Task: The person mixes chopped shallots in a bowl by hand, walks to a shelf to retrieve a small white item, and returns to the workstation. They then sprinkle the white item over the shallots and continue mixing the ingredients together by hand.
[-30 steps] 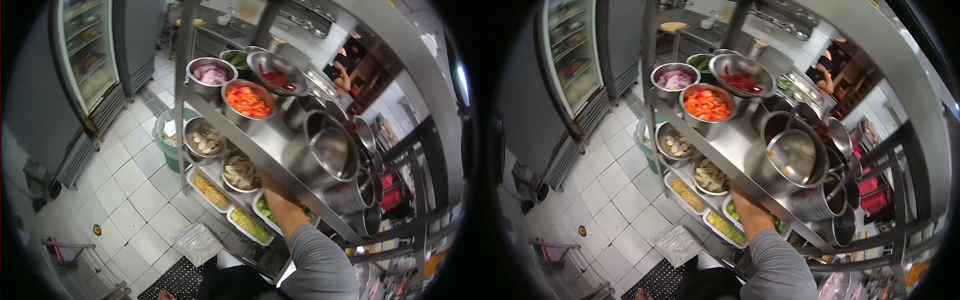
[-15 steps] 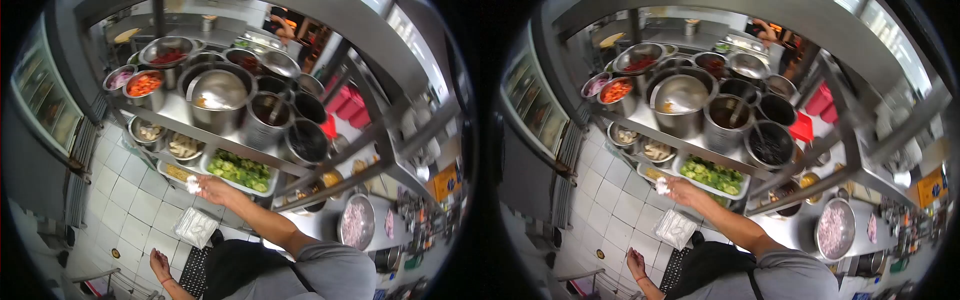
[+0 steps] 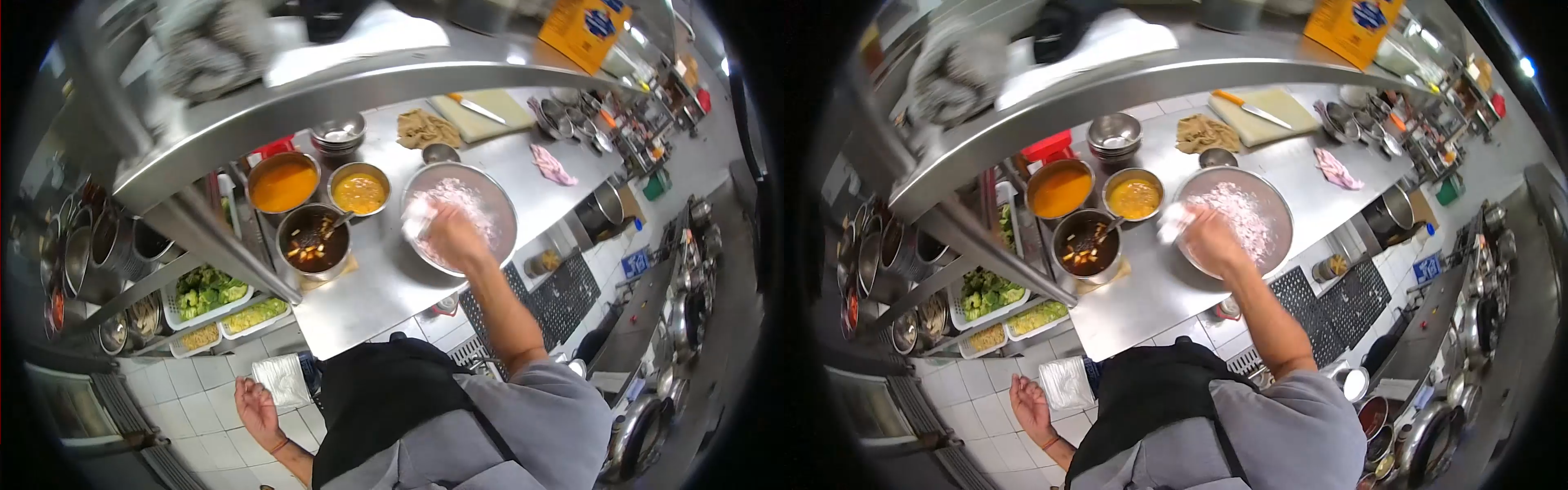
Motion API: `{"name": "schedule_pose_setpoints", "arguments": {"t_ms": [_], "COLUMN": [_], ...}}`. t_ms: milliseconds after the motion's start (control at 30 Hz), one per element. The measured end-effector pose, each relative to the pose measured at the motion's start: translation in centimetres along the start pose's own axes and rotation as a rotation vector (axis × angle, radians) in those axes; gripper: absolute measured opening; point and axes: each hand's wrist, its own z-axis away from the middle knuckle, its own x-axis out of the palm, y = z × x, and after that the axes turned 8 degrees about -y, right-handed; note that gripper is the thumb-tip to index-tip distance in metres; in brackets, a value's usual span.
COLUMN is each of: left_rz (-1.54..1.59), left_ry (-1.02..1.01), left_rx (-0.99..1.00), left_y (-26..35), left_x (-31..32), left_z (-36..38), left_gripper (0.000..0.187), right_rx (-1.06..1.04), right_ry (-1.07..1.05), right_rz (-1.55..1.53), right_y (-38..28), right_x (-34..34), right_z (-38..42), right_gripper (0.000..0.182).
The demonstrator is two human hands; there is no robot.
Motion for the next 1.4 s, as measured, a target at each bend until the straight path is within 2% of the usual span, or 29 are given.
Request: {"name": "schedule_pose_setpoints", "arguments": {"t_ms": [67,167,233,267,300,400,433,500,533,567,633,667,700,733,767,800,867,900,933,967,1000,1033,1067,1100,1167,1200,1333,1400], "left_rz": [-0.051,-0.177,-0.252,-0.375,-0.497,-0.805,-0.917,-1.326,-1.576,-1.821,-1.970,-2.023,-2.068,-2.106,-2.112,-2.065,-1.970,-1.983,-1.930,-1.877,-1.830,-1.863,-1.864,-1.864,-1.903,-1.878,-1.829,-1.813], "left_ry": [-0.062,-0.162,-0.291,-0.297,-0.302,-0.605,-0.700,-0.871,-1.012,-1.141,-1.117,-1.037,-0.962,-0.891,-0.907,-0.908,-0.906,-0.912,-0.922,-0.926,-0.924,-0.955,-1.010,-1.067,-1.142,-1.154,-1.206,-1.252], "left_rx": [-0.087,-0.229,-0.364,-0.371,-0.376,-0.438,-0.435,-0.350,-0.159,0.049,0.141,0.077,0.015,-0.048,-0.128,-0.175,-0.276,-0.179,-0.220,-0.260,-0.303,-0.175,-0.135,-0.102,-0.016,-0.037,-0.138,-0.117], "left_y": [-2.9,-7.5,-10.6,-12.4,-14.3,-20.3,-22.7,-28.0,-30.5,-33.0,-37.4,-38.7,-40.0,-41.3,-42.5,-43.0,-43.3,-43.6,-43.8,-43.9,-43.3,-42.9,-42.4,-42.0,-40.7,-41.1,-40.8,-40.5], "left_x": [4.0,10.7,14.5,16.5,18.5,23.5,24.8,26.4,26.4,25.8,24.0,23.4,23.0,22.5,21.6,22.1,22.9,23.0,23.4,23.7,24.5,25.3,26.2,27.2,29.6,30.1,32.3,32.8], "left_z": [-1.2,-3.2,-4.6,-5.0,-5.4,-7.4,-8.3,-10.8,-12.8,-14.8,-18.2,-19.1,-19.8,-20.8,-22.2,-22.2,-21.4,-21.6,-22.0,-22.6,-22.7,-22.6,-22.9,-23.2,-22.5,-22.8,-22.4,-22.1], "left_gripper": [0.015,0.015,0.015,0.014,0.014,0.016,0.017,0.026,0.034,0.042,0.076,0.086,0.097,0.108,0.121,0.120,0.118,0.107,0.104,0.102,0.100,0.090,0.083,0.077,0.061,0.061,0.060,0.060], "right_rx": [-0.178,-0.228,-0.194,-0.177,-0.250,-0.094,-0.015,-0.150,-0.219,0.126,0.308,0.398,0.359,0.361,0.365,0.373,0.226,0.181,0.133,0.112,0.120,0.128,0.139,0.250,0.184,0.148,0.284,0.227], "right_ry": [0.476,0.208,0.307,0.351,0.392,0.078,-0.027,-0.072,-0.099,-0.154,-0.152,-0.139,-0.079,-0.030,0.021,0.072,0.158,0.175,0.187,0.239,0.195,0.151,0.108,0.199,0.293,0.342,0.068,0.113], "right_rz": [0.570,1.244,1.191,1.167,1.110,1.265,1.336,1.379,1.400,1.619,1.572,1.546,1.618,1.592,1.564,1.531,1.291,1.238,1.193,1.247,1.333,1.414,1.490,1.613,1.630,1.642,1.734,1.499], "right_y": [-0.8,1.8,1.8,1.8,2.8,2.2,1.9,3.5,4.1,3.6,4.8,5.5,6.5,6.6,6.6,6.8,9.3,8.9,8.3,8.1,7.3,6.2,5.6,0.4,-1.3,-2.3,-3.8,-4.2], "right_x": [-5.7,-13.6,-16.6,-18.1,-20.9,-21.2,-21.4,-24.5,-25.7,-25.4,-24.7,-24.4,-24.1,-23.4,-22.7,-22.3,-25.2,-25.5,-26.0,-26.3,-26.6,-26.9,-27.2,-21.5,-20.6,-20.6,-21.6,-21.2], "right_z": [-1.5,-3.4,-3.9,-4.4,-5.7,-5.2,-5.1,-5.7,-6.0,-6.0,-5.5,-4.9,-4.7,-4.5,-4.3,-4.0,-4.7,-5.1,-5.6,-5.5,-6.2,-7.2,-7.9,-4.8,-4.4,-4.5,-6.2,-5.4], "right_gripper": [0.035,0.035,0.035,0.036,0.036,0.035,0.040,0.054,0.061,0.089,0.103,0.111,0.121,0.120,0.119,0.119,0.099,0.093,0.087,0.072,0.069,0.066,0.064,0.054,0.051,0.049,0.050,0.050]}}
